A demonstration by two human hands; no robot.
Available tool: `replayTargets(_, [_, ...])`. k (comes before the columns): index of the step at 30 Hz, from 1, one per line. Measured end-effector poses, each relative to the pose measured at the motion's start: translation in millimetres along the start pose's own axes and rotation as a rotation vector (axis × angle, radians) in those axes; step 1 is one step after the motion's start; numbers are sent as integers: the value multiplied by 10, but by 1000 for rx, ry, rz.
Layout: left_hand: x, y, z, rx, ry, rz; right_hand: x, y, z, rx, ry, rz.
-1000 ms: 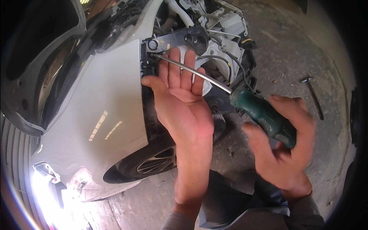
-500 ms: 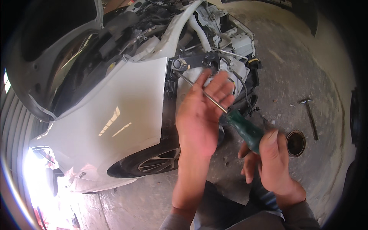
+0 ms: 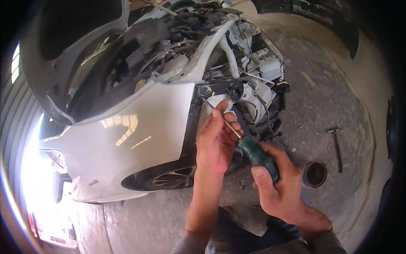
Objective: The person uses a screwdriver to remove fasteners from the front bumper of a white car. They then walk to a toolbox, open it, and organize a yellow extension cord inside before closing it. Finally, they pick up a detached headlight assembly and connect its wiring harness.
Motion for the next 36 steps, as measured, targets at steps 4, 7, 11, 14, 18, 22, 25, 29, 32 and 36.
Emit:
replayTargets(4, [20,-50,107,-12,54,-21,-59,-10,-61,-87,120,31])
replayTargets(7, [-66,-35,122,10,68,-31,-41,-79,-11,-202,359,43])
replayTargets(11, [18,0,71,28,16,-74,10,-121,-76,-211,170,70])
replayTargets(14, [80,0,75,13,9,-78,16,-132,-186,331,-402,223])
replayTargets(18, [-19,17,71,10,0,-103,115,-5,-94,519,-608,238])
replayTargets(22, [1,-88,110,25,45,-108,-68,-218,4,-171,66,66])
replayTargets(25, [-31,-86,121,15,52,-155,-44,-237,147,-322,539,131])
replayTargets(29, [40,-79,125,28,38,-99,3,-332,-18,-330,374,137])
replayTargets(32, [85,-18,72,-16,16,-83,-31,-335,-72,338,-334,268])
replayTargets(36, [47,-20,77,-15,-1,-56,11,-337,-127,286,-326,265])
Point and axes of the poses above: each hand's wrist, its own y-axis away from the middle knuckle, its own x-axis out of the palm, z = x × y, the point moved 4 cm from there along -y, towards the middle knuckle, and after that the axes turned 4 degrees about x, right-handed, at the moved point
